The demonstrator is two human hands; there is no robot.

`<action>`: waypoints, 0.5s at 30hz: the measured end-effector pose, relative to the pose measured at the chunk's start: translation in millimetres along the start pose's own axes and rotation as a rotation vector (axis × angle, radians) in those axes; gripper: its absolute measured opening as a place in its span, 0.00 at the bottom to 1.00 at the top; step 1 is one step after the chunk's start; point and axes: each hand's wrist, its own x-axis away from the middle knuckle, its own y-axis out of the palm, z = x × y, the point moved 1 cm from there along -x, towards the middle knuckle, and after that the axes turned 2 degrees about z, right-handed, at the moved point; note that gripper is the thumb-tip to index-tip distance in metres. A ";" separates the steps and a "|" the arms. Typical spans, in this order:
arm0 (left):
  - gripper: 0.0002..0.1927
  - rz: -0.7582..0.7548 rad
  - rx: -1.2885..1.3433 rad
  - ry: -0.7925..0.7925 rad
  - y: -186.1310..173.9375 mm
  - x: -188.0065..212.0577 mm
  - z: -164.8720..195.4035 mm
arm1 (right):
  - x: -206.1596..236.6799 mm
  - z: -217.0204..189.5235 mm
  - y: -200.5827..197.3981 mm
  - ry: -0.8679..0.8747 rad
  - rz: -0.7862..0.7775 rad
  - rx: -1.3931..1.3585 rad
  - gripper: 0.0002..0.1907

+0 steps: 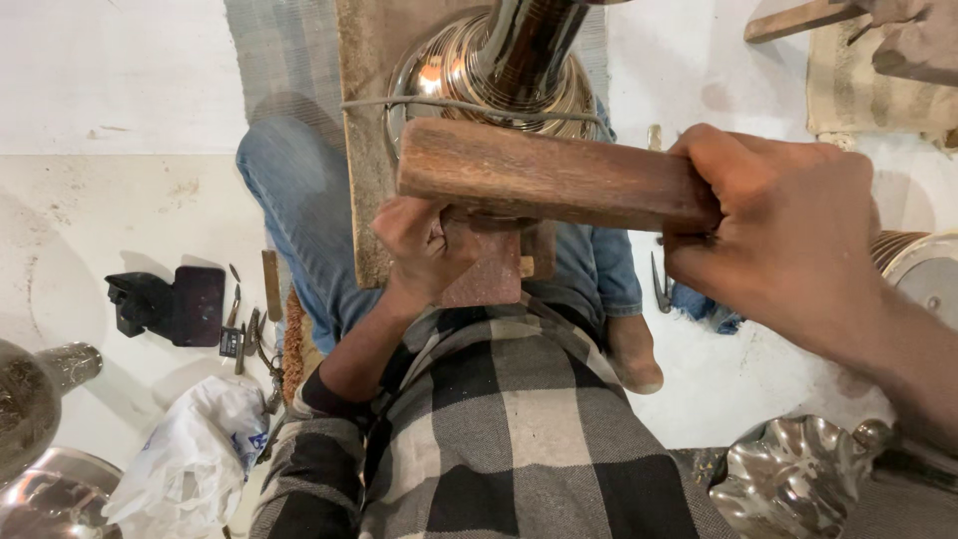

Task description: The person sits at a workbench and hammers the surface of a brass vessel with a wooden mallet, using a small punch held against the metal. They reposition the vessel and punch repeatedly to work different spots on the vessel's body.

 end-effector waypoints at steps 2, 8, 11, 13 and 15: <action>0.08 0.006 -0.038 0.021 -3.0 -0.6 5.8 | -1.8 -0.2 -3.0 0.017 -0.029 -0.090 0.19; 0.12 0.021 -0.043 0.098 -3.1 -0.3 12.5 | -13.0 -16.4 -16.1 -0.066 -0.060 0.104 0.13; 0.21 -0.018 -0.049 0.154 0.6 1.9 8.6 | -19.1 -26.2 -20.4 -0.138 -0.020 0.349 0.10; 0.22 -0.064 0.140 0.100 3.8 3.6 5.6 | -22.3 -28.8 -20.0 -0.130 0.007 0.203 0.09; 0.23 -0.107 0.326 0.040 6.4 5.4 2.9 | -22.3 -28.7 -16.1 -0.144 -0.088 0.362 0.12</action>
